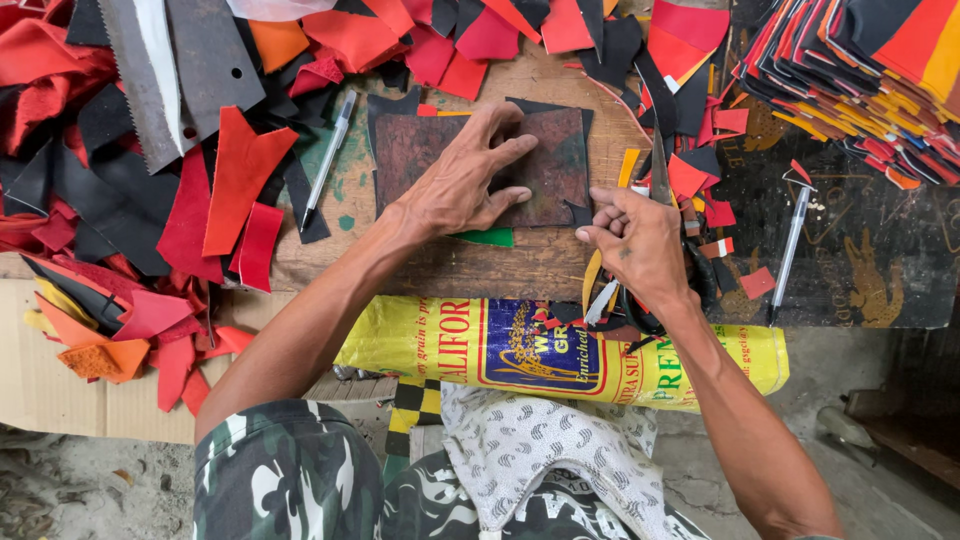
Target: The person assembles a multicolor foam panel at an outdoor workbench. They mark a dark foam backing sheet with a marker, cut and trim colored foam pieces with scissors, align the pieces edge to edge on the backing, and stack finished patterned panels on the table.
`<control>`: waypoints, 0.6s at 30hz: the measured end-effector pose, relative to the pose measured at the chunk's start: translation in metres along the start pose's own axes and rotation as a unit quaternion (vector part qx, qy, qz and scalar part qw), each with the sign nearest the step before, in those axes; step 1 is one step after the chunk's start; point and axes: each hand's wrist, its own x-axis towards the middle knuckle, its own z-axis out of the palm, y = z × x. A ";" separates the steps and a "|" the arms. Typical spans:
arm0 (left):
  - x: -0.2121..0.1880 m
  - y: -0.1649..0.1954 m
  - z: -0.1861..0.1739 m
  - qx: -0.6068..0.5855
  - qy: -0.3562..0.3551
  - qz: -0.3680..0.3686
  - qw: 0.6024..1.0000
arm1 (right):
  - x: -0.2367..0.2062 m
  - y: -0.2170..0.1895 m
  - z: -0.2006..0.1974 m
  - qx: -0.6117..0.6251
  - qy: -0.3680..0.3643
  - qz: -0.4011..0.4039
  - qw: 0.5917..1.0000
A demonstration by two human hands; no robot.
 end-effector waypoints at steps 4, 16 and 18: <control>0.001 0.002 -0.001 0.004 -0.004 0.005 1.000 | -0.001 0.001 0.002 0.010 0.006 -0.004 1.000; 0.000 0.003 0.001 0.044 0.005 0.034 0.998 | -0.005 -0.016 -0.001 -0.060 0.023 -0.103 0.993; -0.001 0.004 0.002 0.064 -0.007 0.032 0.997 | -0.005 -0.017 -0.001 -0.059 0.024 -0.099 0.993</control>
